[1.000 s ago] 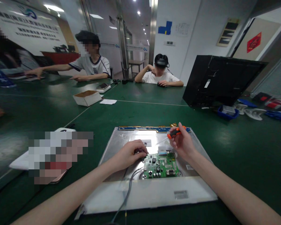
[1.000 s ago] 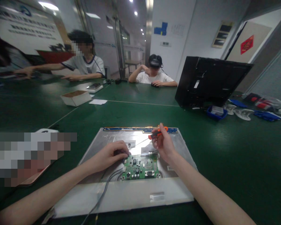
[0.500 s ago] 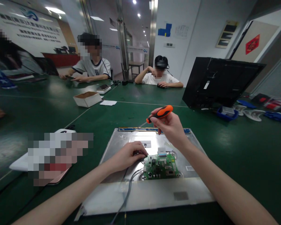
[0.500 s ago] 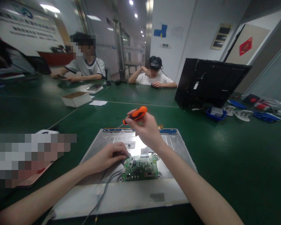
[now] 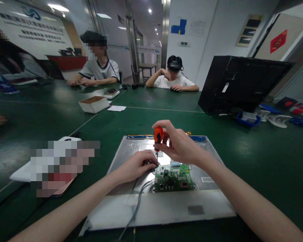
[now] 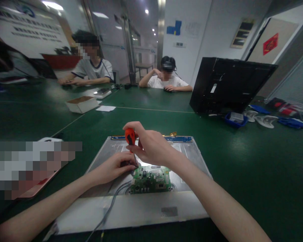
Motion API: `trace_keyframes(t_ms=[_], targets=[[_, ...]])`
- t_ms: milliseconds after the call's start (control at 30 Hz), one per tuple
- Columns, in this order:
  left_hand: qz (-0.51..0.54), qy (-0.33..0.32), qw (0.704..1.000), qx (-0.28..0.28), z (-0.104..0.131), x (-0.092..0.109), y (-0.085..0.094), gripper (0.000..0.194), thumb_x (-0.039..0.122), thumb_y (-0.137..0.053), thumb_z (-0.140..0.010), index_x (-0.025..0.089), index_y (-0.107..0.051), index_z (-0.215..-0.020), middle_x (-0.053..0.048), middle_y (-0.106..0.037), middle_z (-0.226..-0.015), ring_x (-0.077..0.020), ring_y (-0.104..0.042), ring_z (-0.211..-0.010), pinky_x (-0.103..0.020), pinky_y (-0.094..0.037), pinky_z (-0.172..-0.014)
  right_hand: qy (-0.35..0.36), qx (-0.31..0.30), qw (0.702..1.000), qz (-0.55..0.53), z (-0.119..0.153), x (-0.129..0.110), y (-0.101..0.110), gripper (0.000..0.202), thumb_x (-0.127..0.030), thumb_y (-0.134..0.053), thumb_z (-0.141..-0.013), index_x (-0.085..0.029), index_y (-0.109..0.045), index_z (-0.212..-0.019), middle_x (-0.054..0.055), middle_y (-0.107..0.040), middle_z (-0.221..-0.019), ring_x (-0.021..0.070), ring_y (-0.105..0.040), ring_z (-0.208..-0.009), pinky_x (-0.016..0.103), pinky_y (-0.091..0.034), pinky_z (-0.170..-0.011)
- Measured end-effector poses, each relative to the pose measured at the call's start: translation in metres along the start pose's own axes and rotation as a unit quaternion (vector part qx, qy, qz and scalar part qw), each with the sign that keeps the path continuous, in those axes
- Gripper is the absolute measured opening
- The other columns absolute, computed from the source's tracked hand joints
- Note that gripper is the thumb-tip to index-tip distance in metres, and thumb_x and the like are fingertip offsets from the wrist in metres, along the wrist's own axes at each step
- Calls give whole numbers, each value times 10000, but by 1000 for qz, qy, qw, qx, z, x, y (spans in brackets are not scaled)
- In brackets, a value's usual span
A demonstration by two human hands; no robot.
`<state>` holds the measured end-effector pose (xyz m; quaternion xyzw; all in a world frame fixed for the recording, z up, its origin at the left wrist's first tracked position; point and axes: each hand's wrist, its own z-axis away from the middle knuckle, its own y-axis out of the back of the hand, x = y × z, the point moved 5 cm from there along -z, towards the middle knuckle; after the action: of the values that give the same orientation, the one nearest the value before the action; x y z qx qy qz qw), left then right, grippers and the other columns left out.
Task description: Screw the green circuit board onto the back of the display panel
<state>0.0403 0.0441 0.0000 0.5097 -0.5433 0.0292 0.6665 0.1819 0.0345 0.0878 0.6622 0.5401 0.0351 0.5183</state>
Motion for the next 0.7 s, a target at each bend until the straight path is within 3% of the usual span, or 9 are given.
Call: trace_keyframes(t_ms=[700], targets=[[-1,-7,1000,0,-2,1,-1,118,151,-581,-854,180,-695,-844,-32,-675,-855,-178,-615,-783,-288,-485,-722,-10,-21,999,39,0,3,-5,400,-242,-528,-896,-225,-272,-1203,-12,-594,-868,101,-500,-594,245,-340,-561]])
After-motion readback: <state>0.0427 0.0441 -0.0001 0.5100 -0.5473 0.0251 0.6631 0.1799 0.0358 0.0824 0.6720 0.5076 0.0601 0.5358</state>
